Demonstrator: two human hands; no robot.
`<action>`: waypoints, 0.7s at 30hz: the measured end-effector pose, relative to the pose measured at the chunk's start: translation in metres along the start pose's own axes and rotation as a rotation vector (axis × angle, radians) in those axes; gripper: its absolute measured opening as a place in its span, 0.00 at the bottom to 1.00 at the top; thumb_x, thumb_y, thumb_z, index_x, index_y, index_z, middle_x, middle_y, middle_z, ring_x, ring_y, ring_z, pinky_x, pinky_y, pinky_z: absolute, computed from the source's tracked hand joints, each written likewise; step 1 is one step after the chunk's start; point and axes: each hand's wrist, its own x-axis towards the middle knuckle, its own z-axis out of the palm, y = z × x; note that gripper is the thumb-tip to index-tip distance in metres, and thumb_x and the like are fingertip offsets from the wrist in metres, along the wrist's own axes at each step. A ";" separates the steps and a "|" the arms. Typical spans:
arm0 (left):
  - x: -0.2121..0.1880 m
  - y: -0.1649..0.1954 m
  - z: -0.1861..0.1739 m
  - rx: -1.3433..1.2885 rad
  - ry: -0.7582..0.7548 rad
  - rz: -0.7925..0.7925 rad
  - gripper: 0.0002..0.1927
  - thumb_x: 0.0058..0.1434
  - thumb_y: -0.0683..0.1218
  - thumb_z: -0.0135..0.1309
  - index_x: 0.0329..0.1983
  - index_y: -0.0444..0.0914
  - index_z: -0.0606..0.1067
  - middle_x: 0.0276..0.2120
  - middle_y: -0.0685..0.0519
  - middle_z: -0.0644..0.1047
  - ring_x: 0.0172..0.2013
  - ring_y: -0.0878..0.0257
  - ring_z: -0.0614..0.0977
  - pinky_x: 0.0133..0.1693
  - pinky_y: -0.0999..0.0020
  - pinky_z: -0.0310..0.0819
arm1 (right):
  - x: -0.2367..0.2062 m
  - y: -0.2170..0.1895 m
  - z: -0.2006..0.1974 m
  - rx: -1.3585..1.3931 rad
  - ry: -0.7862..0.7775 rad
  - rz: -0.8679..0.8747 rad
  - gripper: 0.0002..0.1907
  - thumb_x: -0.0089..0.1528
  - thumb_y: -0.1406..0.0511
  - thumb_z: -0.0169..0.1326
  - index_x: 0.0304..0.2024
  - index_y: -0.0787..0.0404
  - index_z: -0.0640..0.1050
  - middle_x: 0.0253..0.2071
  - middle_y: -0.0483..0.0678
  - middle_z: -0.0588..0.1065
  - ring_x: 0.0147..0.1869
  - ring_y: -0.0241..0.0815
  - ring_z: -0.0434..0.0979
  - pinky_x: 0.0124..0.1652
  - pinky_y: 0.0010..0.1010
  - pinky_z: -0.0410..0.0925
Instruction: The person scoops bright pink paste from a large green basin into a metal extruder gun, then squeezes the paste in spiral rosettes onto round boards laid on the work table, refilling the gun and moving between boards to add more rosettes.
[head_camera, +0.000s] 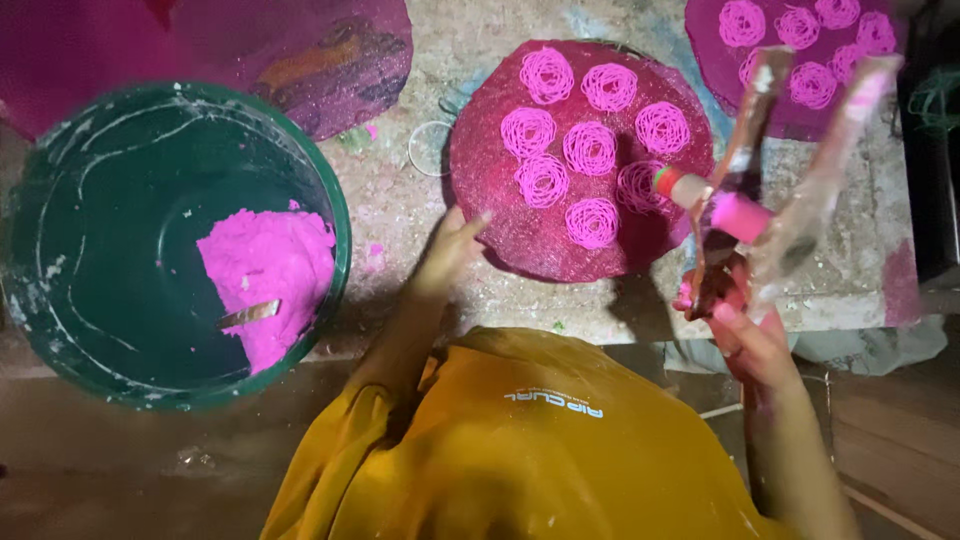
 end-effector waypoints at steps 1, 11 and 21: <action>-0.005 0.013 0.003 0.140 0.101 -0.057 0.29 0.68 0.45 0.48 0.72 0.41 0.58 0.67 0.48 0.68 0.68 0.53 0.67 0.68 0.46 0.53 | 0.002 -0.003 0.002 -0.021 -0.033 0.002 0.39 0.65 0.59 0.57 0.74 0.65 0.60 0.62 0.58 0.69 0.64 0.50 0.71 0.61 0.45 0.66; -0.034 0.119 0.076 -0.784 -0.946 0.226 0.46 0.62 0.65 0.56 0.77 0.41 0.56 0.69 0.43 0.69 0.70 0.51 0.67 0.62 0.58 0.62 | 0.057 -0.033 0.064 0.041 -0.585 0.709 0.48 0.63 0.36 0.44 0.70 0.65 0.61 0.52 0.61 0.75 0.53 0.55 0.79 0.52 0.47 0.72; 0.042 0.099 0.091 -1.001 -0.883 0.449 0.13 0.65 0.52 0.53 0.47 0.44 0.67 0.38 0.58 0.71 0.45 0.64 0.73 0.66 0.60 0.64 | 0.121 -0.095 0.081 -0.930 -0.345 0.783 0.44 0.62 0.33 0.30 0.56 0.58 0.77 0.40 0.52 0.78 0.43 0.44 0.75 0.43 0.40 0.68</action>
